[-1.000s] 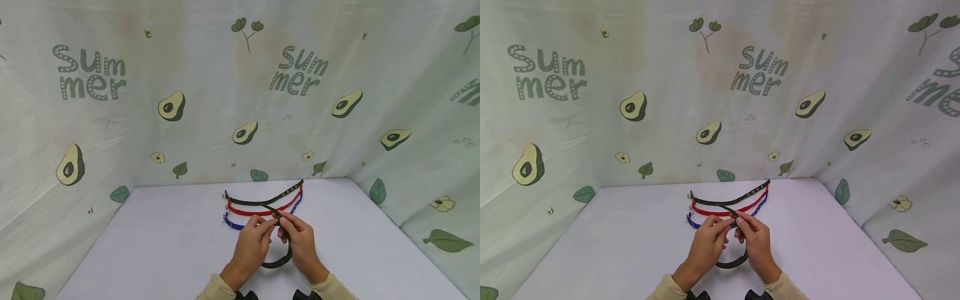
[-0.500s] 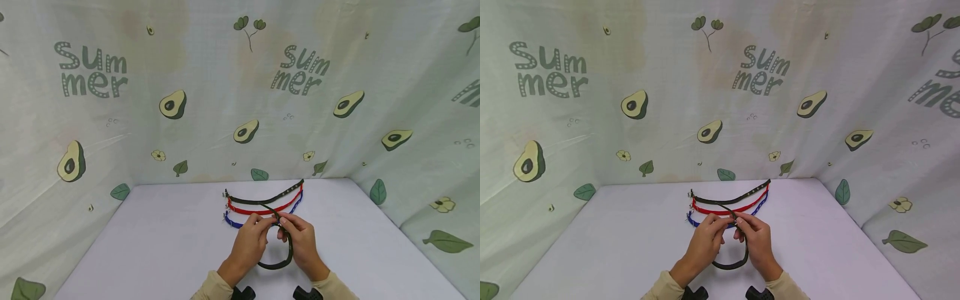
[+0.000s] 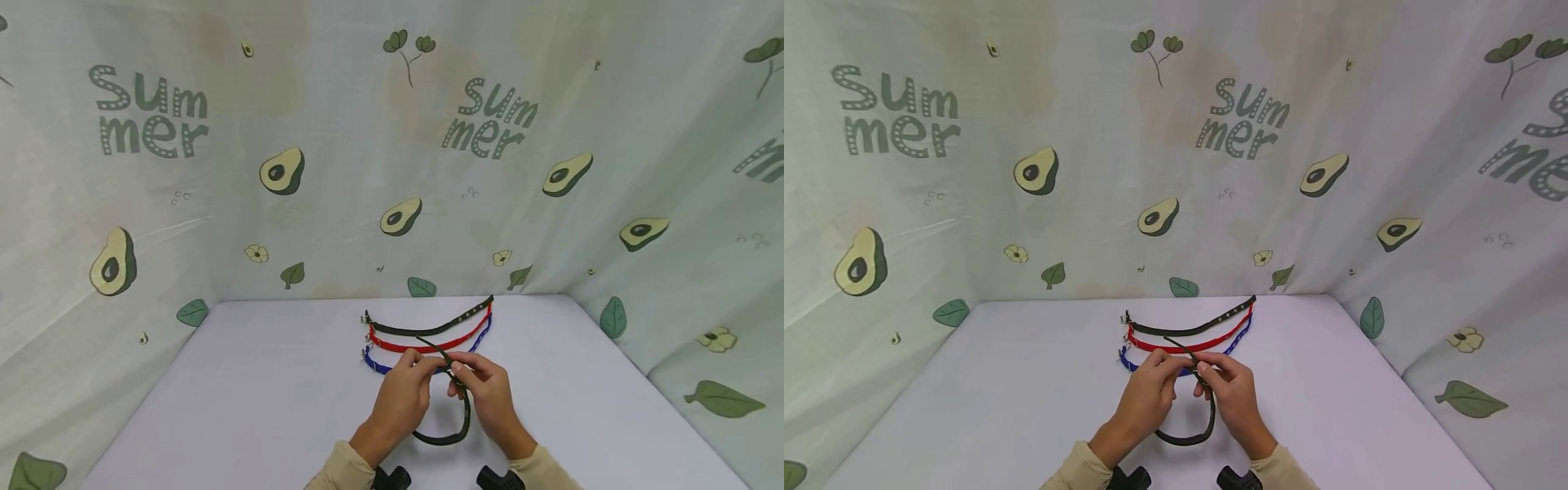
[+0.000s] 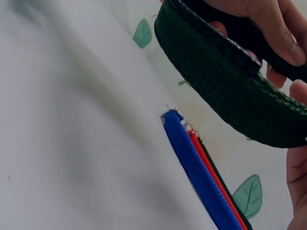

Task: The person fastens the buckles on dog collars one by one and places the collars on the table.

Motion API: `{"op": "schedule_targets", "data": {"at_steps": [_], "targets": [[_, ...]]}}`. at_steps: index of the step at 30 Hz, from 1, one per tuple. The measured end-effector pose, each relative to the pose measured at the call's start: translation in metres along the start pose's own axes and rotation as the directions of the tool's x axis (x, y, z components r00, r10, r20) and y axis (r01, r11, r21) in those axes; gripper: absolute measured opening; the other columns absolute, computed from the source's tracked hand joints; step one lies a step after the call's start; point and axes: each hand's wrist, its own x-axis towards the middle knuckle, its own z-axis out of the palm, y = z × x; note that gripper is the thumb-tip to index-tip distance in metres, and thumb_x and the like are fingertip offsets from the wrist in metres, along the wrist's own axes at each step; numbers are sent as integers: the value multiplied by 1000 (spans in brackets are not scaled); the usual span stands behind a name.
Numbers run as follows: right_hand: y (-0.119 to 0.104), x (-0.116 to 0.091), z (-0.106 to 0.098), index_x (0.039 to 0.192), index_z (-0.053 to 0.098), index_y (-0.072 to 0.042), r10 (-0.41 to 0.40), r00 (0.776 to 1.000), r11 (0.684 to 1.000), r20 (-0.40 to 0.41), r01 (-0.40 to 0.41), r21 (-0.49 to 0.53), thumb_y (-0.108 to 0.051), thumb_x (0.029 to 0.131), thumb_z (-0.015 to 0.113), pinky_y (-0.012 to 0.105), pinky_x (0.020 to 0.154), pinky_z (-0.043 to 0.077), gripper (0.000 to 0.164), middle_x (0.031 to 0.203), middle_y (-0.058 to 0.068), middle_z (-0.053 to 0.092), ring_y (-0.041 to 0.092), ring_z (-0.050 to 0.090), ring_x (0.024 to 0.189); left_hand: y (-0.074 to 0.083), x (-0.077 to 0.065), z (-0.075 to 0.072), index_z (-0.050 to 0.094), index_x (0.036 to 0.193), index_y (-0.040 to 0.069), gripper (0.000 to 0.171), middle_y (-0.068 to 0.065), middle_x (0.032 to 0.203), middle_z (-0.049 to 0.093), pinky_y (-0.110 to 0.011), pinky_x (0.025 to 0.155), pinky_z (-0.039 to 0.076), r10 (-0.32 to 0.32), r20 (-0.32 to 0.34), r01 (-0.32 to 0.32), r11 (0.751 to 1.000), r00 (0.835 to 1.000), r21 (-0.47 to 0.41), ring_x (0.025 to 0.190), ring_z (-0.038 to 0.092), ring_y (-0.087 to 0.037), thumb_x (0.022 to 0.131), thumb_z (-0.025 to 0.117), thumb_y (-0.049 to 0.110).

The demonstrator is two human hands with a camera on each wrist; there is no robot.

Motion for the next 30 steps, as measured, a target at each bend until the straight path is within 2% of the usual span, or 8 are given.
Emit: {"op": "schedule_targets", "data": {"at_steps": [5,11,16,19,22,25,27,30], "targets": [[3,-2,-1,110,67,5,-10,1000,1000,21,10,9,-10,101,59,32,53,54,19,84,14,69,24,65,59,-3,-1,2,70,110,15,15,2,93,57,-13,60,46,-10,7,10,1000,1000,-26,72,54,-5,101,60,9],[2,-1,0,108,63,13,16,1000,995,26,-19,94,-10,104,52,31,52,53,26,77,15,68,21,66,60,-5,-1,1,66,110,11,10,0,102,63,-19,69,51,-83,12,84,993,996,-86,82,55,-6,101,61,12],[-1,0,1,106,63,14,23,1000,992,9,-24,120,-10,104,52,31,52,53,26,76,16,67,21,65,59,-5,1,-2,66,107,12,8,2,99,61,-18,62,49,-117,38,121,980,992,-158,75,55,-2,101,62,15],[-2,1,1,105,62,14,14,1000,992,17,-16,124,-9,103,52,32,52,53,25,78,17,66,21,65,60,-5,2,-3,66,107,12,8,2,100,60,-18,58,51,-132,49,140,959,990,-248,68,57,0,100,63,15],[-2,2,0,105,61,13,11,999,991,32,-15,131,-8,102,55,31,53,53,23,79,14,66,19,64,61,-5,4,-4,67,107,13,8,2,100,61,-22,56,52,-157,73,173,918,985,-356,65,60,-2,100,64,16],[-1,3,0,105,59,12,8,999,991,43,-14,131,-7,100,60,30,53,53,20,79,13,66,17,63,63,-6,5,-6,67,108,13,12,1,95,63,-25,53,53,-216,123,248,856,969,-454,64,63,-10,99,66,19],[0,3,1,104,58,12,11,999,991,43,-16,134,-6,98,63,30,54,54,20,79,12,66,17,63,64,-6,5,-8,67,109,13,15,1,94,65,-26,52,53,-269,173,320,800,947,-507,66,65,-14,98,68,22],[0,2,2,104,57,13,17,999,988,34,-22,152,-6,96,66,30,58,55,22,81,13,67,16,64,68,-8,5,-10,67,111,10,20,-3,97,67,-25,54,53,-333,248,414,693,910,-589,68,66,-17,96,70,22]]}}
